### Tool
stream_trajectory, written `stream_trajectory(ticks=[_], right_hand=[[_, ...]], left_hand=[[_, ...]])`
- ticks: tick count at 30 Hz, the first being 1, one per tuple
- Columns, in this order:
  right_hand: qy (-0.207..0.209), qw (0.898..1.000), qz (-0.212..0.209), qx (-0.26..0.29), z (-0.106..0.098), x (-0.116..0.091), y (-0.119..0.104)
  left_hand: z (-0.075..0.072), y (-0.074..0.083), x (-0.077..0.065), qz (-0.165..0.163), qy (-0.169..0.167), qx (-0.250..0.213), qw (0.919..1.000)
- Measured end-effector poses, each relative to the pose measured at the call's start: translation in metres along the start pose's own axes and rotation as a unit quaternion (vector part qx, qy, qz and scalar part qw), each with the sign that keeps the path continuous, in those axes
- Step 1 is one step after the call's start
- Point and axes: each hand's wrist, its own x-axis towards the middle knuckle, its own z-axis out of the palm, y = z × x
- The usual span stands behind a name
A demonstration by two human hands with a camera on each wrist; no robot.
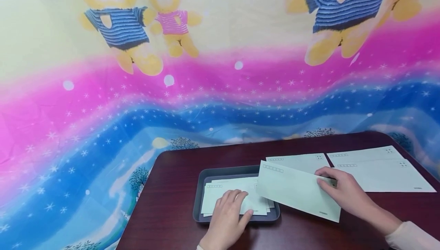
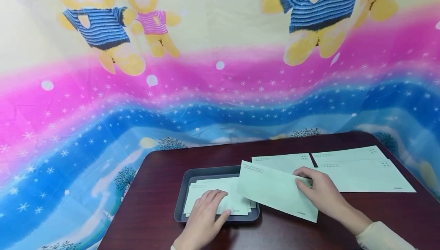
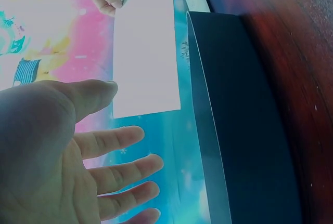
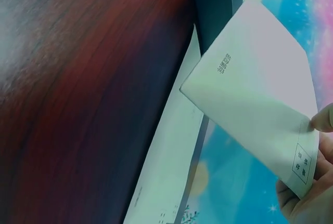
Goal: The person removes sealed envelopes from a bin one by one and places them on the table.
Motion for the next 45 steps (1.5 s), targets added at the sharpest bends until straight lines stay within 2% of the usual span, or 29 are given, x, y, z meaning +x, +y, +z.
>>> stream_trajectory(ticks=[11,18,28,35,45], right_hand=[[-0.007,1.0,0.014,-0.006,-0.009,-0.006,0.019],[-0.001,1.0,0.021,-0.007,-0.015,-0.008,0.033],[-0.004,1.0,0.025,-0.012,-0.02,-0.012,0.049],[-0.005,0.999,0.037,-0.02,-0.02,-0.016,0.062],[-0.017,0.998,0.046,-0.026,-0.023,-0.019,0.067]], left_hand=[[0.001,0.004,0.002,0.012,0.008,0.001,0.9999],[0.005,0.008,0.005,0.009,-0.011,-0.001,0.9999],[0.009,0.017,0.009,0.026,-0.001,-0.002,0.9997],[0.009,0.021,0.011,0.032,-0.018,-0.002,0.9993],[0.012,0.026,0.011,0.04,-0.016,-0.009,0.999]])
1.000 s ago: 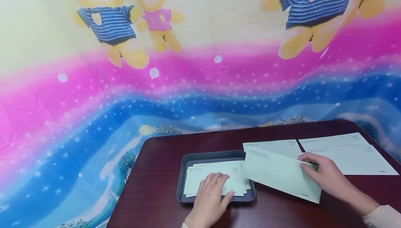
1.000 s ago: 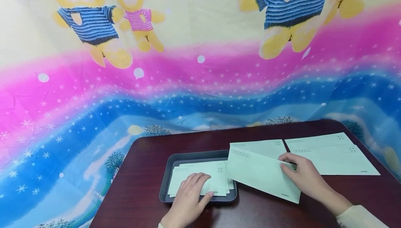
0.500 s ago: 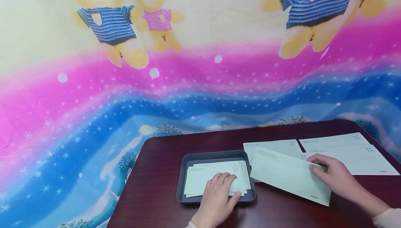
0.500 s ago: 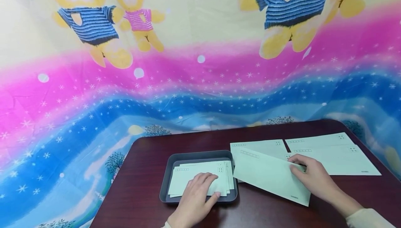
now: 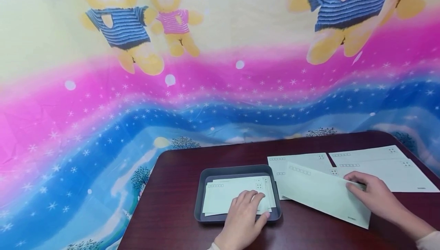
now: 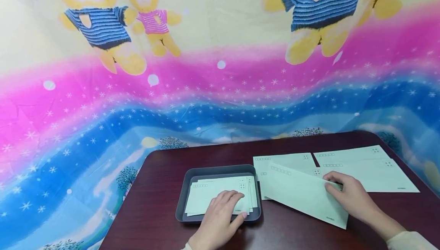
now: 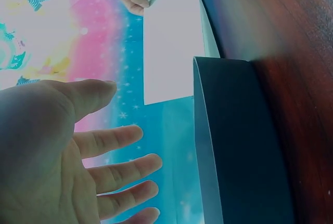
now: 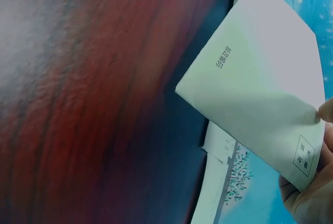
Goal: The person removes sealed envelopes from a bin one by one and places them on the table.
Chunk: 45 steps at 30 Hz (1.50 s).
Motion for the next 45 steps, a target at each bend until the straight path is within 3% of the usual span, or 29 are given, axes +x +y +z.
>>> stream_trajectory(ticks=[16,26,45], right_hand=[[-0.025,0.999,-0.009,-0.032,-0.004,-0.007,0.025],[-0.024,0.998,-0.027,-0.056,-0.009,-0.001,0.034],[-0.059,0.992,0.025,-0.11,-0.016,0.002,0.06]], left_hand=[[0.001,0.004,0.003,-0.001,-0.014,-0.002,0.9999],[0.003,0.007,0.005,0.005,-0.003,-0.001,1.0],[0.01,0.016,0.009,0.026,-0.002,-0.002,0.9997]])
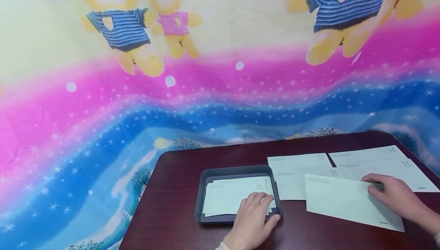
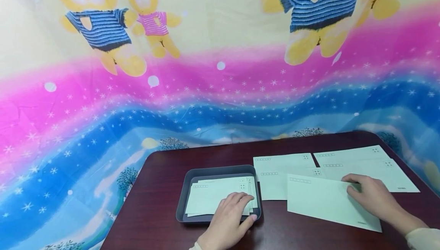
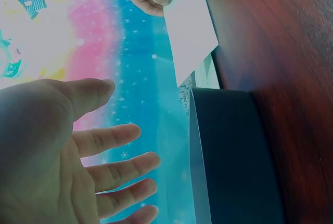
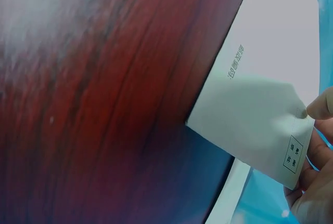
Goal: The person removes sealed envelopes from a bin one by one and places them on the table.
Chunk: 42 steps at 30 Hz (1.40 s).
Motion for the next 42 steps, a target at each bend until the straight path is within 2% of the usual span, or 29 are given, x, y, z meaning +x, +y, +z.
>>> stream_trajectory(ticks=[6,11,17,22,32,42], right_hand=[[-0.016,1.0,0.013,-0.014,-0.002,0.002,0.009],[0.002,0.999,0.006,-0.036,-0.002,0.003,0.013],[0.026,0.996,-0.014,-0.08,-0.002,0.005,0.02],[0.028,0.995,-0.012,-0.096,-0.002,0.006,0.026],[0.033,0.993,-0.01,-0.11,-0.003,0.007,0.036],[0.029,0.995,0.008,-0.095,-0.003,0.01,0.047]], left_hand=[[0.001,0.006,0.002,0.008,-0.018,-0.001,0.9998],[0.003,0.009,0.002,0.011,-0.034,-0.005,0.9993],[0.009,0.011,0.004,0.024,-0.025,-0.003,0.9994],[0.01,0.014,0.006,0.03,-0.027,-0.003,0.9992],[0.013,0.019,0.009,0.041,-0.018,0.016,0.9989],[0.018,0.023,0.011,0.041,-0.026,0.015,0.9987]])
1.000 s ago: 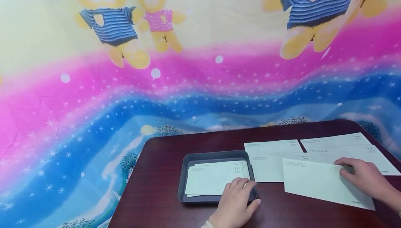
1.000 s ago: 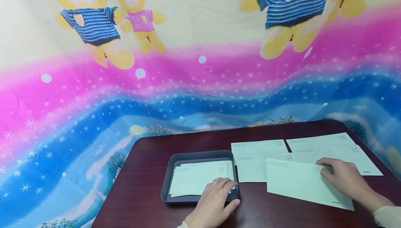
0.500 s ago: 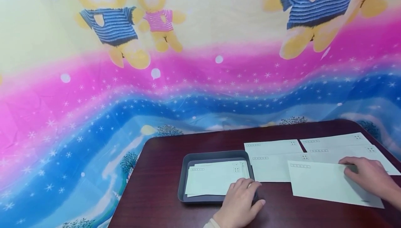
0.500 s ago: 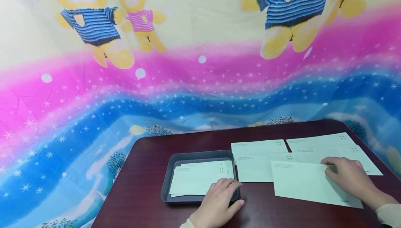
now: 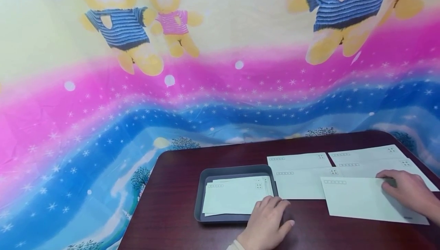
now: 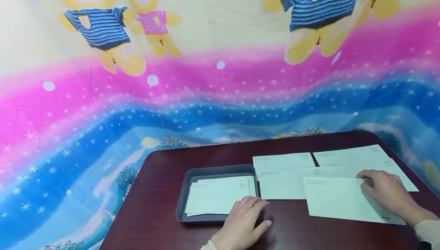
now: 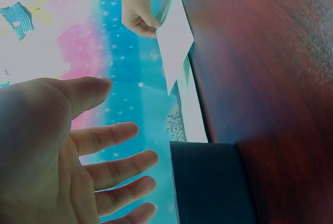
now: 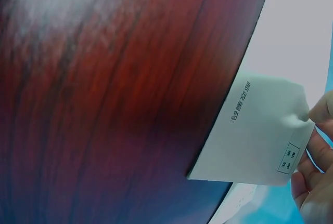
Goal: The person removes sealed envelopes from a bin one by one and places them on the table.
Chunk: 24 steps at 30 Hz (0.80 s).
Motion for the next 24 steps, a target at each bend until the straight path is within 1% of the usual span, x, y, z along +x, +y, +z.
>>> stream_trajectory(ticks=[4,8,11,16,20,24], right_hand=[[-0.005,1.0,0.011,-0.008,0.001,0.001,0.006],[-0.007,1.0,0.017,-0.012,0.001,0.002,0.013],[-0.004,1.0,0.018,-0.01,0.002,0.003,0.018],[0.003,1.0,0.017,-0.01,0.003,0.005,0.027],[0.008,0.999,0.029,-0.015,0.006,0.006,0.034],[0.011,0.999,0.042,-0.008,0.008,0.007,0.043]], left_hand=[[0.002,0.002,0.001,-0.001,-0.011,-0.001,0.9999],[0.004,0.004,0.001,0.001,-0.013,0.001,0.9999],[0.006,0.005,0.002,0.005,-0.013,0.003,0.9999],[0.007,0.006,0.004,0.012,-0.024,0.001,0.9996],[0.007,0.007,0.004,0.016,-0.026,0.002,0.9995],[0.008,0.009,0.004,0.017,-0.023,0.007,0.9995]])
